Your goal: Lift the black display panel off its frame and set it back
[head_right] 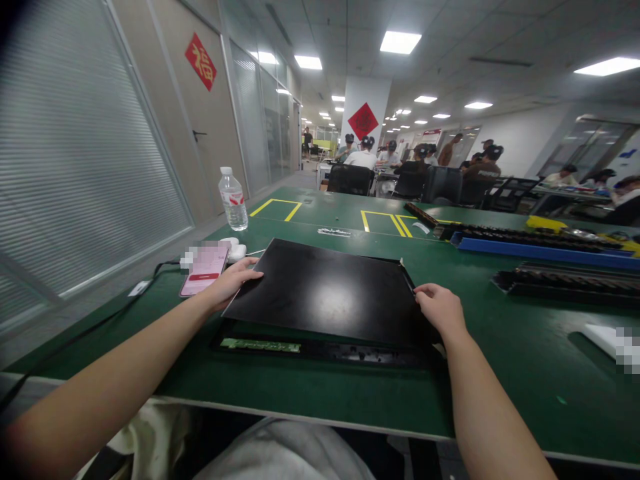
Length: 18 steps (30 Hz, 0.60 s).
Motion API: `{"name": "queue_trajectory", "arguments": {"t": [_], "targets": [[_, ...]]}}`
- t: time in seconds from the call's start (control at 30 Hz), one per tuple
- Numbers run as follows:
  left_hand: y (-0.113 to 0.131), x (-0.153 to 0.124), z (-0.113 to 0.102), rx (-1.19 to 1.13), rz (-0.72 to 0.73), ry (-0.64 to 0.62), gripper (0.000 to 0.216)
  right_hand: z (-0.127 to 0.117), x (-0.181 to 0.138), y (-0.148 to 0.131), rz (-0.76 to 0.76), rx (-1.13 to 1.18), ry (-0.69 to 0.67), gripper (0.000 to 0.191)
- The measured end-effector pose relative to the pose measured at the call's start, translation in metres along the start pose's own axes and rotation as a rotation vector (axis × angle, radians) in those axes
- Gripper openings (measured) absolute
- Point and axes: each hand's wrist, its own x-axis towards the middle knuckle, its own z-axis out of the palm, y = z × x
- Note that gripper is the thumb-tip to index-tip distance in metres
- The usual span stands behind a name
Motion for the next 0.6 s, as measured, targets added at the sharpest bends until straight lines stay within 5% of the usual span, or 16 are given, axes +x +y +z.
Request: {"name": "queue_trajectory", "arguments": {"t": [0.27,0.6], "targets": [[-0.0037,0.0041,-0.0027,-0.067,0.06,-0.085,0.058,0.0003,0.0035,0.0033,0.0,-0.011,-0.014,0.031],[-0.008,0.0047,-0.0036,-0.049,0.068,-0.047,0.065,0.0015,0.0033,0.0037,-0.015,0.002,-0.026,0.03]]}}
